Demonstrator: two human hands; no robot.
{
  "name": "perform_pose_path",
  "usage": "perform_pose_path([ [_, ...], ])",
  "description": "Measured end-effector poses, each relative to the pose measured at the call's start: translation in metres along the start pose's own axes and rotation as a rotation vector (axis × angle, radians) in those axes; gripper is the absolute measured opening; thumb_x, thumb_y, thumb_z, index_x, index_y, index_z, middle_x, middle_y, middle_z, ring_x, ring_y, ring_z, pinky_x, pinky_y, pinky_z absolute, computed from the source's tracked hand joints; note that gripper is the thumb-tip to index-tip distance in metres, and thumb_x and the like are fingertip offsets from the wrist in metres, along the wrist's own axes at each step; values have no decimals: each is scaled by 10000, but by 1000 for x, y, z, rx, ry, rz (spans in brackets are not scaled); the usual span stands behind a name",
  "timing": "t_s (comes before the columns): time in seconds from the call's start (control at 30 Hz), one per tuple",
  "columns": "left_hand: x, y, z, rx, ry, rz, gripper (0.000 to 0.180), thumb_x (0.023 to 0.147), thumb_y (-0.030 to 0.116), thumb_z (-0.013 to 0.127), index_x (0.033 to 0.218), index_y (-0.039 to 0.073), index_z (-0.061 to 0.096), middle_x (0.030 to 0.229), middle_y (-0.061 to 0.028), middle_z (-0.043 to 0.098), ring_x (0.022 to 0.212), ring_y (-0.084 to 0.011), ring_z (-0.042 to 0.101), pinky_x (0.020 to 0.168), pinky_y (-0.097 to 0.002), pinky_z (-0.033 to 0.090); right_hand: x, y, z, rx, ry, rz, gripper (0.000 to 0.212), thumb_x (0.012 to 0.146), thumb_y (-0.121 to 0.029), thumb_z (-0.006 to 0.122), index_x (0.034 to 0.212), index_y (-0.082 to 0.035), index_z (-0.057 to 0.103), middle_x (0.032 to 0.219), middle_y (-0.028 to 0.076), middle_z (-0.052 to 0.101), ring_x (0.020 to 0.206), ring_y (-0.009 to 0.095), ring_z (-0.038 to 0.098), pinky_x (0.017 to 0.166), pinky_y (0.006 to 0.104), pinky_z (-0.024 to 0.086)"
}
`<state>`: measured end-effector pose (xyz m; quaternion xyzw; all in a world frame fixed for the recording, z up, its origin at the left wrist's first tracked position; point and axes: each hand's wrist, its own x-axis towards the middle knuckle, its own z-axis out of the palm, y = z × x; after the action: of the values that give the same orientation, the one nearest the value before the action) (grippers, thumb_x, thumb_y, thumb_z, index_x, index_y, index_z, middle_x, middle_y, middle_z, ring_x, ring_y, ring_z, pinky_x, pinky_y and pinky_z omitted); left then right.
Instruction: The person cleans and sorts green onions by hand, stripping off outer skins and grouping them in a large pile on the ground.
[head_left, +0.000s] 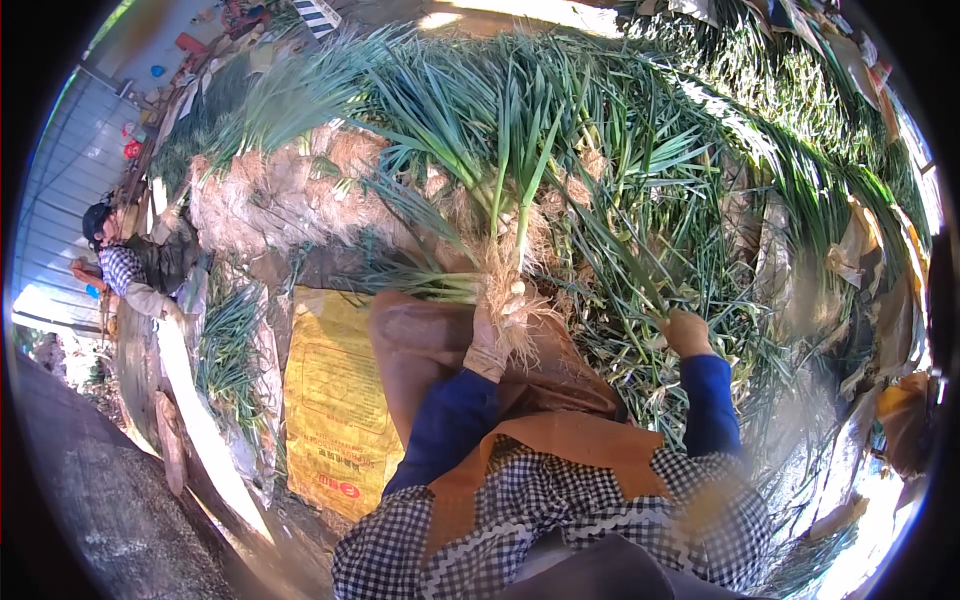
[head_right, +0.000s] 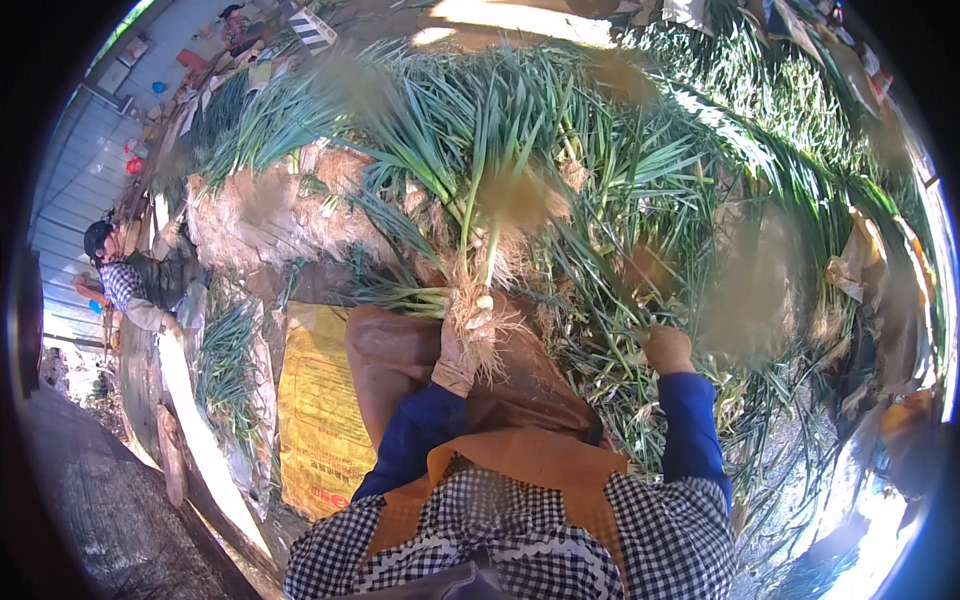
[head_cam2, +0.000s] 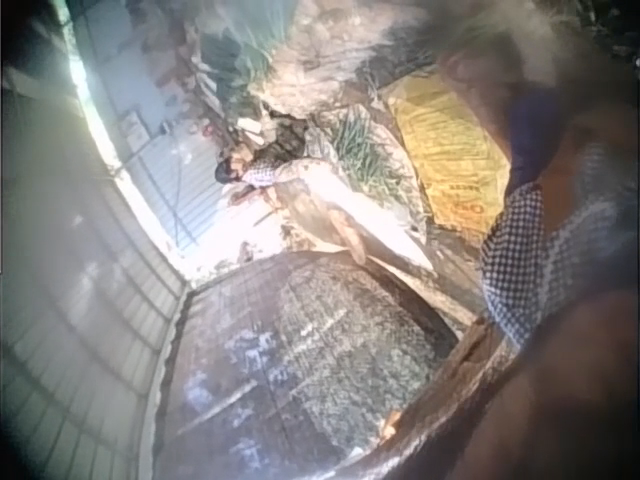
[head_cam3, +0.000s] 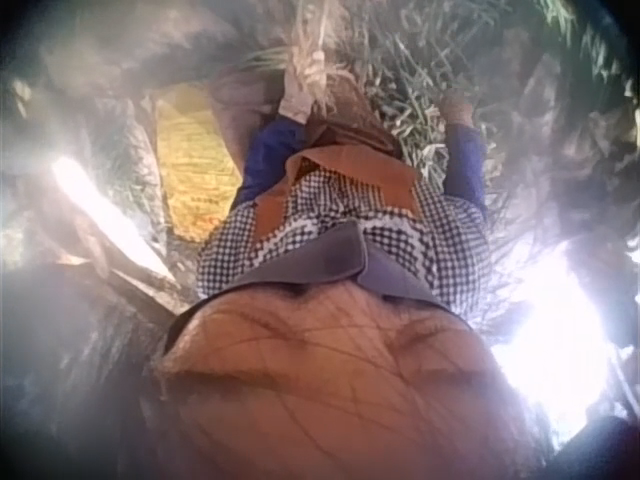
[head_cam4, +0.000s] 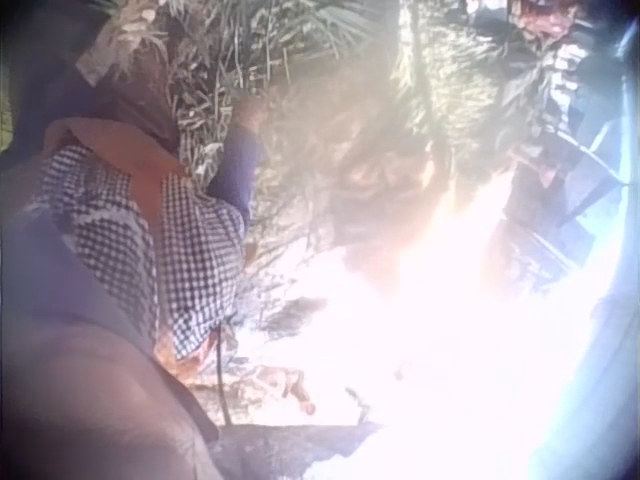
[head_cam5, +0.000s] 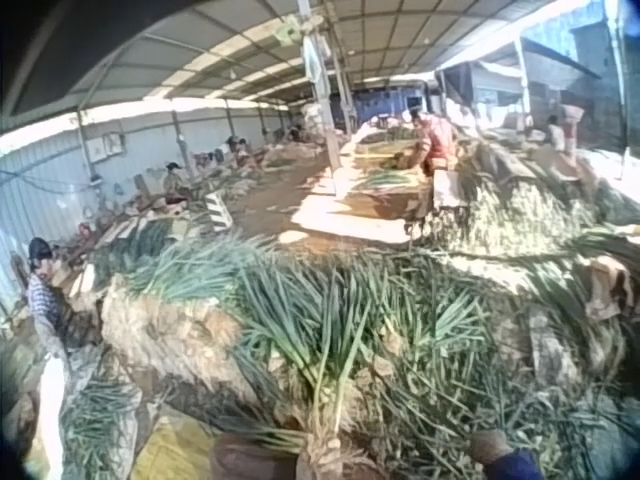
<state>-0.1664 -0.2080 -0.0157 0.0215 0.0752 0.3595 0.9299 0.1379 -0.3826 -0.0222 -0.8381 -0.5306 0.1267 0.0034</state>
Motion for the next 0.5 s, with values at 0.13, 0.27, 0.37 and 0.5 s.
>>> perform_pose_path([
  [0.13, 1, 8, -11, -96, -272, -121, 440, 901, 412, 384, 1130, 49, 479, 911, -65, 533, 713, -162, 509, 631, -297, 470, 42, -129, -42, 706, 138, -334, 361, 817, -390, 531, 977, -71, 584, 847, 143, 607, 700, 259, 602, 659, 358, 470],
  [0.27, -2, -1, -6, 63, -4, -18, 420, 918, 404, 343, 1114, 58, 480, 793, -44, 495, 596, -141, 446, 498, -249, 385, 74, -191, -71, 770, -22, -674, 371, 794, -270, 611, 1105, -89, 523, 852, 125, 605, 753, 209, 584, 717, 338, 467],
  [0.37, -2, 2, -4, -58, -51, -76, 422, 920, 401, 334, 1114, 54, 477, 785, -50, 495, 592, -142, 442, 512, -256, 407, 81, -196, -47, 1114, -356, -599, 283, 826, -204, 576, 1052, -40, 532, 871, 106, 594, 718, 177, 576, 671, 303, 479],
  [0.5, -6, 11, -9, 3, -95, -69, 447, 915, 397, 343, 1114, 22, 481, 835, -81, 540, 678, -162, 520, 596, -261, 485, 20, -158, -62, 1457, -633, -849, 172, 898, -140, 454, 881, -6, 561, 846, 109, 594, 644, 129, 563, 632, 270, 476],
])
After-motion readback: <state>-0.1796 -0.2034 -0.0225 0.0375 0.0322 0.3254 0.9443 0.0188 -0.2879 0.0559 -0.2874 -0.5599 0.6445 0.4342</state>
